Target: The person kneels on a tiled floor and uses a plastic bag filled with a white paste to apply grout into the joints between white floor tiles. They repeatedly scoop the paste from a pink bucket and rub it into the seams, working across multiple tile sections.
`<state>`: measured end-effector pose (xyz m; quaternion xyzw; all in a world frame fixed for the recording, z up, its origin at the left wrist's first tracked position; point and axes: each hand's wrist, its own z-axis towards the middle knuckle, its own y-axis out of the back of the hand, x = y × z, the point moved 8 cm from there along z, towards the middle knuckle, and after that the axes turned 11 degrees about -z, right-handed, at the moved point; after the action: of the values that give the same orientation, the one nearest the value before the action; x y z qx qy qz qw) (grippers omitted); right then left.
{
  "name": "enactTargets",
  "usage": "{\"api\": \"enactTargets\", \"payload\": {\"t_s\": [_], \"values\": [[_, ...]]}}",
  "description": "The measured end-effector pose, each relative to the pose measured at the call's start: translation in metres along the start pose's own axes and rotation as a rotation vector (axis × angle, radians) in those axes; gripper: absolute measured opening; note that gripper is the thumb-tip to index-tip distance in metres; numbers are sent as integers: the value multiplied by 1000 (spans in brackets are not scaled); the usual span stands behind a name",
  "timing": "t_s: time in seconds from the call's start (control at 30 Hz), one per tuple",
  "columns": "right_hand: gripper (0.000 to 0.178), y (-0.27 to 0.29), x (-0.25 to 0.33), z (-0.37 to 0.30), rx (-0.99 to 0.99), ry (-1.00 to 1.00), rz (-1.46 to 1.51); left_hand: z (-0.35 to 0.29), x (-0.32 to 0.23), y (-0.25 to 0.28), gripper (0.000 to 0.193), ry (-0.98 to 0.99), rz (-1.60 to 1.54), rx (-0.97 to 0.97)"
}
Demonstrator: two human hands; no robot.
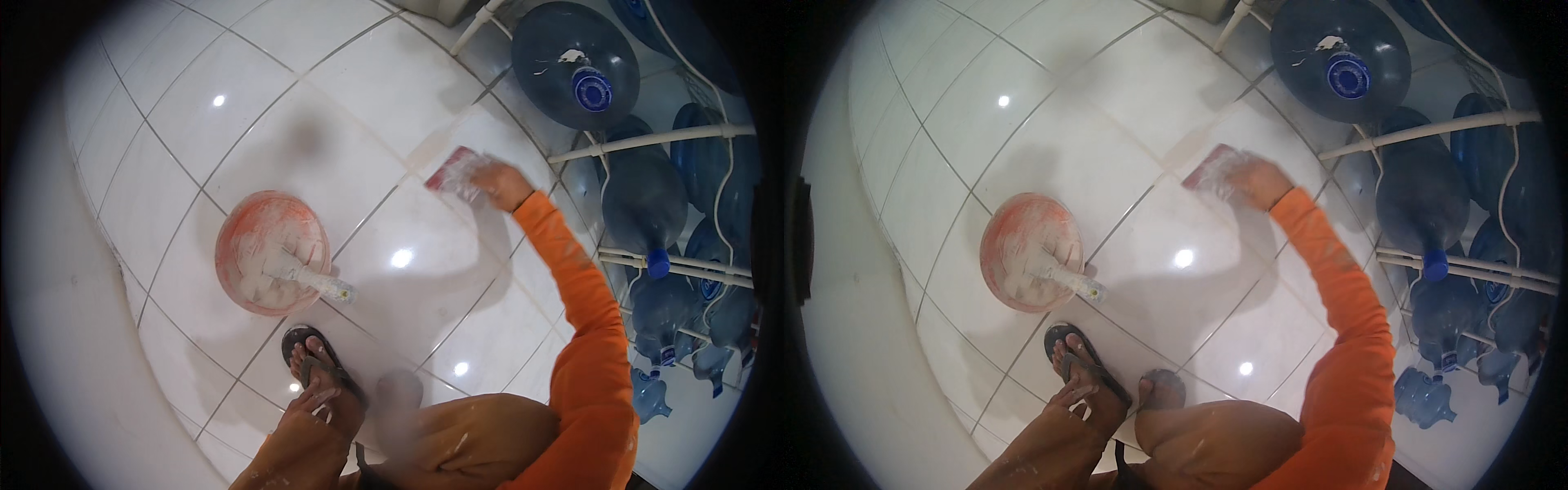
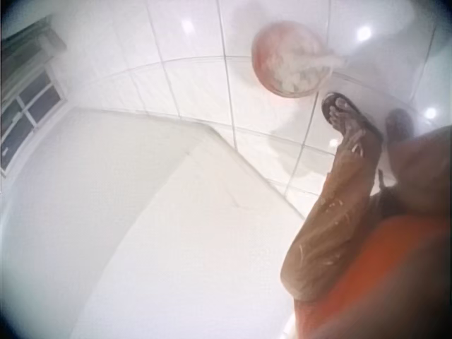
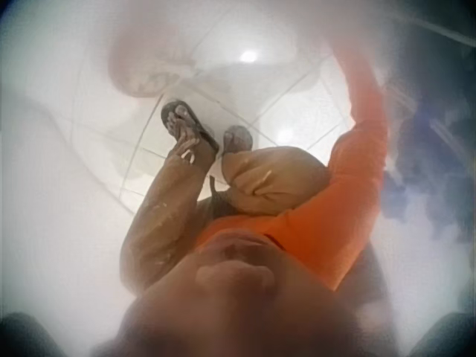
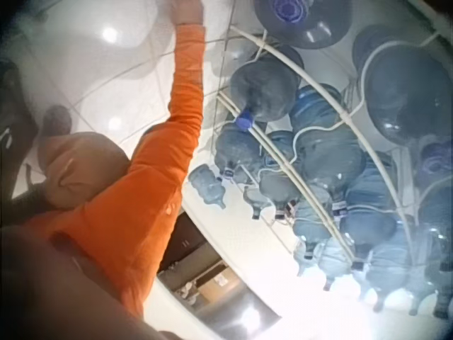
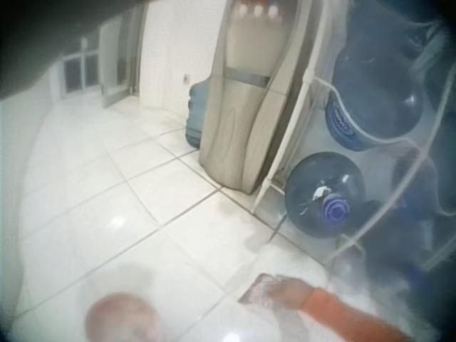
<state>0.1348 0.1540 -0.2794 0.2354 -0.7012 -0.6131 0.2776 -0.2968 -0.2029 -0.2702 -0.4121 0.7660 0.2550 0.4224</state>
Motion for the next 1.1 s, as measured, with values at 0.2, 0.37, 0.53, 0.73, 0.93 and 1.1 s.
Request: {"api": "enactTargets", "payload": {"t_s": [0.2,0.37,0.53,0.73,0.93,1.1], "values": [[35,68,-74,113,-37,-540,-101,4,-6,4,45,-8,-4,4],[44,57,-41,220,-66,-469,37,-1,-3,4,46,20,-13,9],[54,34,-4,290,-56,-185,31,-4,-3,0,47,50,-25,17],[57,-5,-73,211,-5,60,-39,-1,3,-1,48,68,-68,37],[48,4,-69,58,22,-287,-74,3,2,-3,49,66,-74,55],[26,7,-8,76,128,-530,-208,9,-6,-2,49,67,-43,81]]}}
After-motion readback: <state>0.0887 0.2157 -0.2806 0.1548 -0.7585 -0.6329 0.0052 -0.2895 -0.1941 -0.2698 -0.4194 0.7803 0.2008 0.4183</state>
